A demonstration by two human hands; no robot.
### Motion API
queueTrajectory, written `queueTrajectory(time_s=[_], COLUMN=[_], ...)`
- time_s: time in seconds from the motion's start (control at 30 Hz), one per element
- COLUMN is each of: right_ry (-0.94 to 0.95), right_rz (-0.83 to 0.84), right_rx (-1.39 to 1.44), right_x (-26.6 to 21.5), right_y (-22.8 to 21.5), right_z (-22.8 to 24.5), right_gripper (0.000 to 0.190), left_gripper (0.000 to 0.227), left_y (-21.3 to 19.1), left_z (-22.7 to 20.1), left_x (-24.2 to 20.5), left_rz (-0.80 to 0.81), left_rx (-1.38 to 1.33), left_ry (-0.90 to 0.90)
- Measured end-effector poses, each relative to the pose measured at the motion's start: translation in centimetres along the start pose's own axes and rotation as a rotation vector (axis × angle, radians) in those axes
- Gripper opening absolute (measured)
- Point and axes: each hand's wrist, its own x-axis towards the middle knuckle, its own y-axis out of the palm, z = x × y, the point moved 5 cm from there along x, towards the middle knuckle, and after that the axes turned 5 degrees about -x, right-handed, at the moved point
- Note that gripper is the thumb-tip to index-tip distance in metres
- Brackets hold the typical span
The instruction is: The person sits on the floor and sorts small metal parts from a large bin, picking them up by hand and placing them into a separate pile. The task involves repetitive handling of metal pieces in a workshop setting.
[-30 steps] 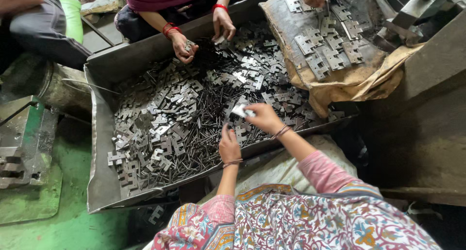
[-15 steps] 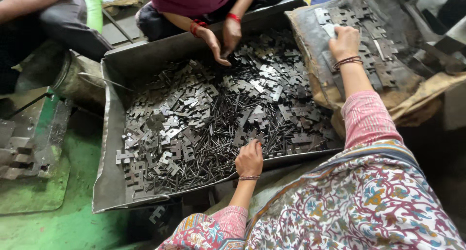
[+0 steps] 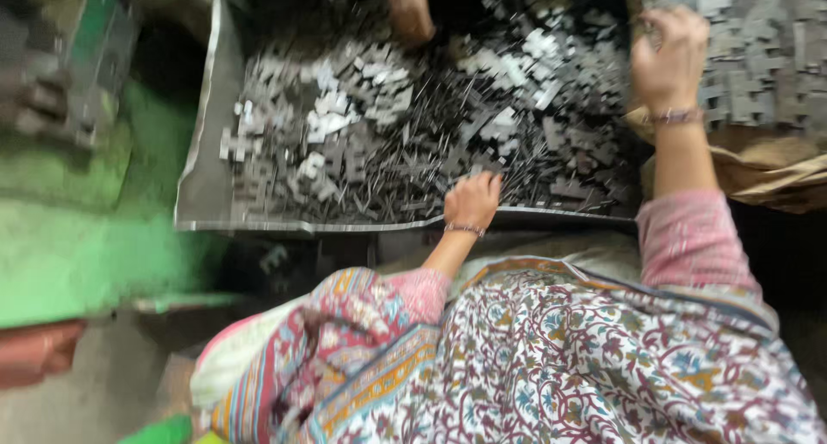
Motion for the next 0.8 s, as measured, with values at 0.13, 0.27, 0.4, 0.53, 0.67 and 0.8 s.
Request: queueTrajectory(time_s=[0.13, 0.27, 0.4, 0.53, 0.67, 0.8], right_ry=[-0.112, 0.035, 0.115, 0.13, 0.127, 0.114], right_rz=[0.175, 0.368, 0.364, 0.357, 0.339, 0.315], right_rx=[0.363, 0.329, 0.147, -0.023, -0.103, -0.1], right_x=[-10.6, -17.3, -19.9, -20.0, -20.1, -20.4], right_y=[-0.1, 1.2, 1.4, 2.6, 3.2, 2.9], right_z=[13.7, 18.6, 17.9, 17.7, 17.8, 17.9], right_gripper=[0.018, 0.014, 0.018, 0.02, 0.021, 0.02], left_gripper=[0.029, 0.026, 0.024, 0.021, 0.019, 0.022], left_y=[1.2, 0.3, -1.8, -5.3, -6.0, -4.9], left_z=[1.6, 4.0, 9.6, 19.5, 26.4, 29.8], left_x=[0.6, 1.8, 2.9, 6.6, 9.4, 9.6], left_rz=[0.124, 0.166, 0.212, 0.155, 0.183, 0.26], left_rx=[-0.104, -0.153, 0.014, 0.25, 0.607, 0.761], left_ry=[-0.091, -0.066, -0.068, -0.322, -0.104, 0.341])
